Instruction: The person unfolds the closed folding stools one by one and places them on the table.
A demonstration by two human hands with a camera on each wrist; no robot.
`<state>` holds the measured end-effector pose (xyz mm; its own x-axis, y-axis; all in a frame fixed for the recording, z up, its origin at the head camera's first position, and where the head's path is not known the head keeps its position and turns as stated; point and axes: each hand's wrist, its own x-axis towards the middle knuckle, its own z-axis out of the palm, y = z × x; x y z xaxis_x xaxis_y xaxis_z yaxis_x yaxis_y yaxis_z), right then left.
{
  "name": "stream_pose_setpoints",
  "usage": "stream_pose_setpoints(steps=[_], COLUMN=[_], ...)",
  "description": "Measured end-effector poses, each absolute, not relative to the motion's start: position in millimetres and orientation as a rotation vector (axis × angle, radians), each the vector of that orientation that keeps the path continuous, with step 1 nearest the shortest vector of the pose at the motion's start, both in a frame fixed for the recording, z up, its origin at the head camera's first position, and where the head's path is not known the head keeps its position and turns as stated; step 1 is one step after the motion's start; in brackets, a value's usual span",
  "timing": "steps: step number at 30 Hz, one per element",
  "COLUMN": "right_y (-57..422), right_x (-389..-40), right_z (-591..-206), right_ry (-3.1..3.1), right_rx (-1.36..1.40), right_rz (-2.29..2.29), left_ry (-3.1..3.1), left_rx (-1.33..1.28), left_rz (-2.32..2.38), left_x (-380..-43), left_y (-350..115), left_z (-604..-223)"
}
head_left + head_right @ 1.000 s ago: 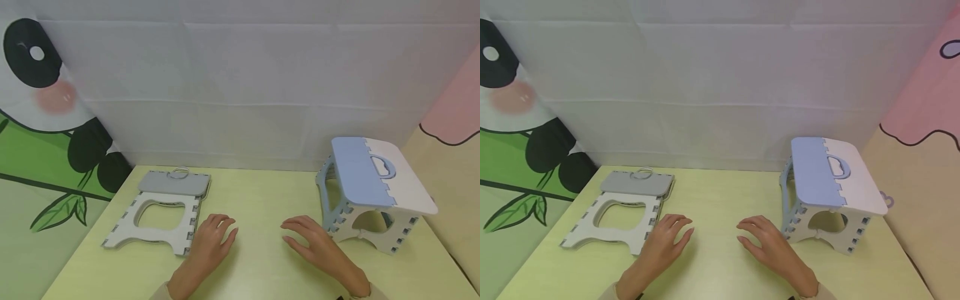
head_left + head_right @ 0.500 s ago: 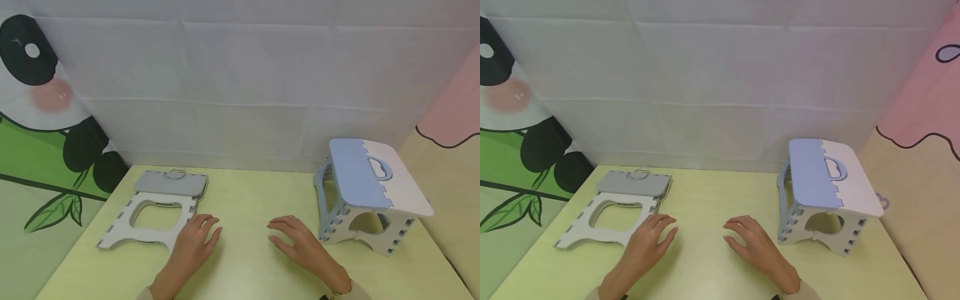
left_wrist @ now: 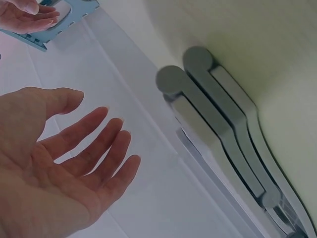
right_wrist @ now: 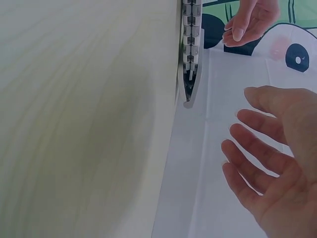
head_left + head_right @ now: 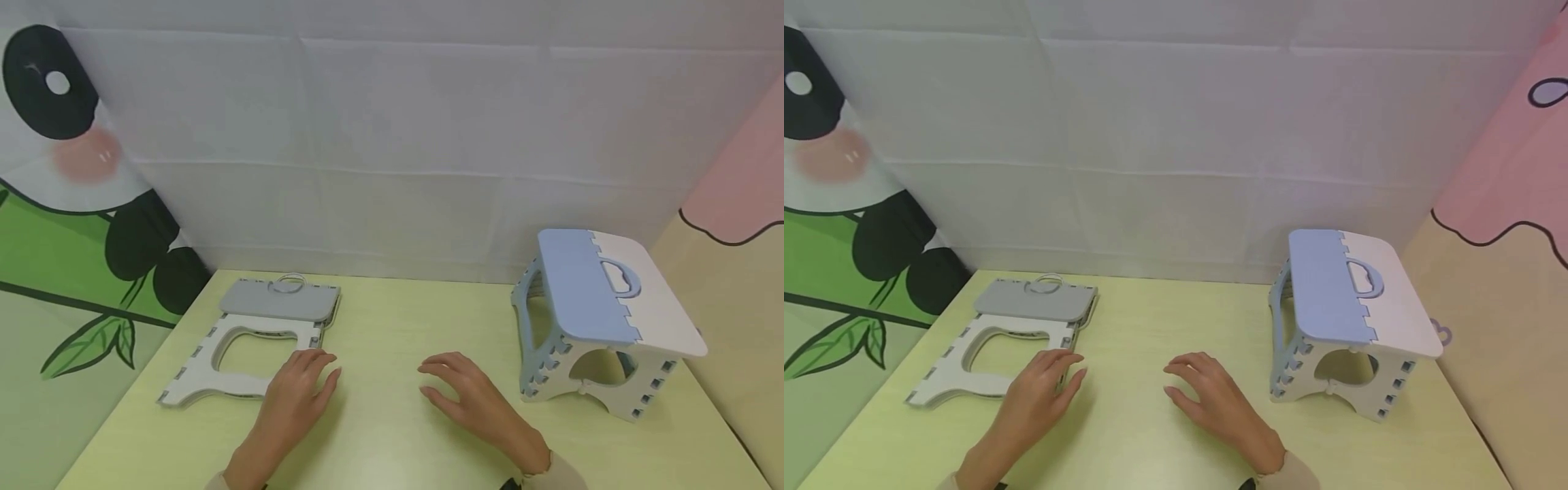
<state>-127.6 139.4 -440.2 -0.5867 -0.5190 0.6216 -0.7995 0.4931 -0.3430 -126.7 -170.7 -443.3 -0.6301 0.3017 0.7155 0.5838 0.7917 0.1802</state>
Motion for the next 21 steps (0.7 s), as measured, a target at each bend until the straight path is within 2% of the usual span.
stream_pose_setpoints(steps=[21], right_y=[103], right_x=[-136], right_z=[-445], right_ry=[-2.409], right_rx=[1.121], right_rz=[0.856], left_ry=[-2.344], left_rx=[-0.537], left_rz=[-0.550], left_x=[-124], left_y=[-204], left_z=[-447])
